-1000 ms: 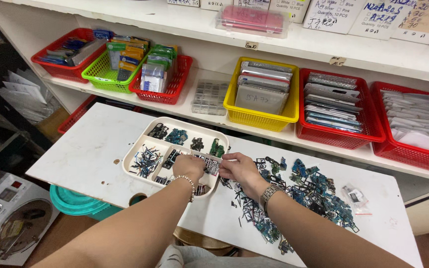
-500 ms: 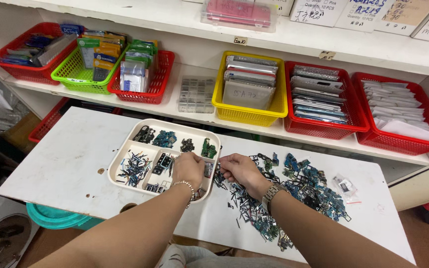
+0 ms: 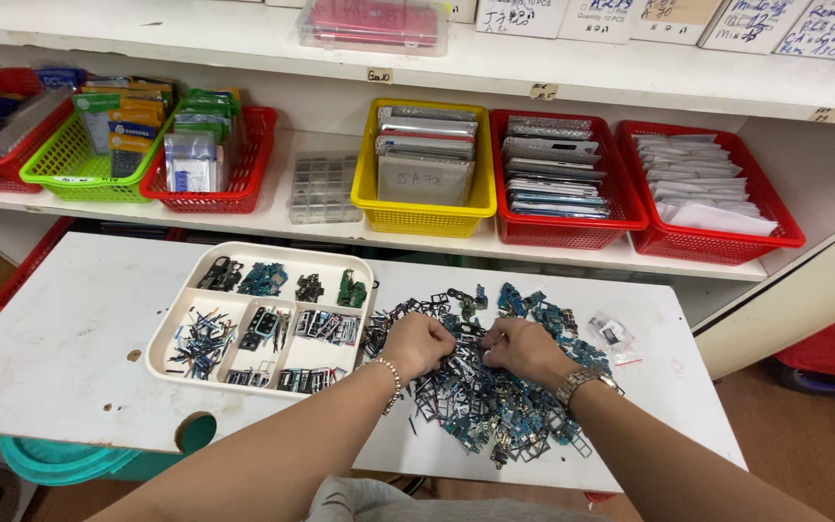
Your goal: The person sorts small electronic components from a large pile on a white table into a compartmentalized tray. They pick up individual pieces, separate them, and place them into specific sections of the tray.
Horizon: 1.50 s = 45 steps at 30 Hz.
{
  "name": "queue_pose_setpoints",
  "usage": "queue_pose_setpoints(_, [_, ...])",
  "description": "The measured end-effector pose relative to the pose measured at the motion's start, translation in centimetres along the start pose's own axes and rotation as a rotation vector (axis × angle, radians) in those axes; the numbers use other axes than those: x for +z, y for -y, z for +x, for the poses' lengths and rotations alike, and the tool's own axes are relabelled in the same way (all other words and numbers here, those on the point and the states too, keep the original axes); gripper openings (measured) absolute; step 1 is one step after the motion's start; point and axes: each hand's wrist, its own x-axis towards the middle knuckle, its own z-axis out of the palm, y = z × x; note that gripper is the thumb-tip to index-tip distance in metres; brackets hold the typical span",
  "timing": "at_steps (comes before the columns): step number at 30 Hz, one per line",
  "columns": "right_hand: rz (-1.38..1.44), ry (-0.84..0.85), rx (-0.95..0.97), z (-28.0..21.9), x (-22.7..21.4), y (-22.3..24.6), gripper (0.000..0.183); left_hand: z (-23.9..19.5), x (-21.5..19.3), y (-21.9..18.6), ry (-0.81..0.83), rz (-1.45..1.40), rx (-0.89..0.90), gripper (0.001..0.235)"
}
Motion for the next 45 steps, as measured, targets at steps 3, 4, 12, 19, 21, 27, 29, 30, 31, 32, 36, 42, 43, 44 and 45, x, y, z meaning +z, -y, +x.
queue_pose_setpoints(3, [-0.169, -0.028, -0.055, -1.2, 0.7, 0.1, 0.047, -0.5, 0.8, -0.2, 0.028, -0.012, -0.035, 0.007])
queue_pose_setpoints(4, [-0.174, -0.03, -0.066, -1.3, 0.8, 0.2, 0.044, -0.7, 1.1, -0.4, 0.023, -0.025, -0.051, 0.007])
queue_pose_setpoints(12, [-0.019, 0.011, -0.015, 0.1, 1.0, -0.7, 0.032, -2.2, 1.6, -1.4, 0.043, -0.101, -0.243, 0.007])
queue_pose_setpoints(19, [0.662, 0.098, 0.054, 2.3, -1.0, -1.7, 0.02, -0.5, 2.5, 0.0, 0.039, -0.426, -0.257, 0.011])
queue_pose_setpoints(21, [0.736, 0.1, 0.034, 2.6, -1.4, -1.3, 0.02, 0.0, 2.5, 0.1, 0.068, -0.52, -0.232, 0.012])
queue_pose_setpoints(27, [1.012, 0.118, 0.15, 2.6, -2.4, 0.5, 0.021, 0.5, 1.2, -0.5, 0.074, -0.612, -0.364, 0.011])
queue_pose_setpoints(29, [1.095, 0.132, 0.138, 2.5, -2.4, 1.0, 0.024, 0.3, 0.5, -0.7, 0.079, -0.632, -0.369, 0.01])
queue_pose_setpoints(30, [1.137, 0.138, 0.131, 2.5, -2.3, 1.2, 0.025, 0.1, 0.3, -0.8, 0.082, -0.642, -0.371, 0.01])
queue_pose_setpoints(31, [1.122, 0.138, 0.108, 2.7, -2.1, 1.3, 0.024, 0.0, 0.0, -0.9, 0.078, -0.649, -0.376, 0.01])
queue_pose_setpoints(32, [1.106, 0.139, 0.086, 2.8, -1.8, 1.5, 0.023, -0.2, -0.1, -0.9, 0.075, -0.657, -0.383, 0.01])
queue_pose_setpoints(36, [0.902, 0.085, 0.006, 3.4, -0.5, 2.0, 0.023, -0.8, -0.7, -0.9, 0.063, -0.604, -0.378, 0.01])
queue_pose_setpoints(42, [0.805, 0.054, 0.04, 4.5, 0.8, 4.5, 0.026, -1.1, -3.0, 0.0, 0.002, -0.645, -0.334, 0.012])
queue_pose_setpoints(43, [0.898, 0.107, 0.037, 4.6, 0.9, 5.2, 0.026, -1.3, -3.6, 0.2, -0.045, -0.663, -0.313, 0.011])
queue_pose_setpoints(44, [0.99, 0.162, 0.036, 4.7, 1.1, 5.9, 0.028, -1.6, -4.4, 0.6, -0.091, -0.681, -0.291, 0.009])
queue_pose_setpoints(45, [1.081, 0.217, 0.035, 4.8, 1.2, 6.7, 0.029, -2.0, -5.2, 1.0, -0.138, -0.699, -0.27, 0.008])
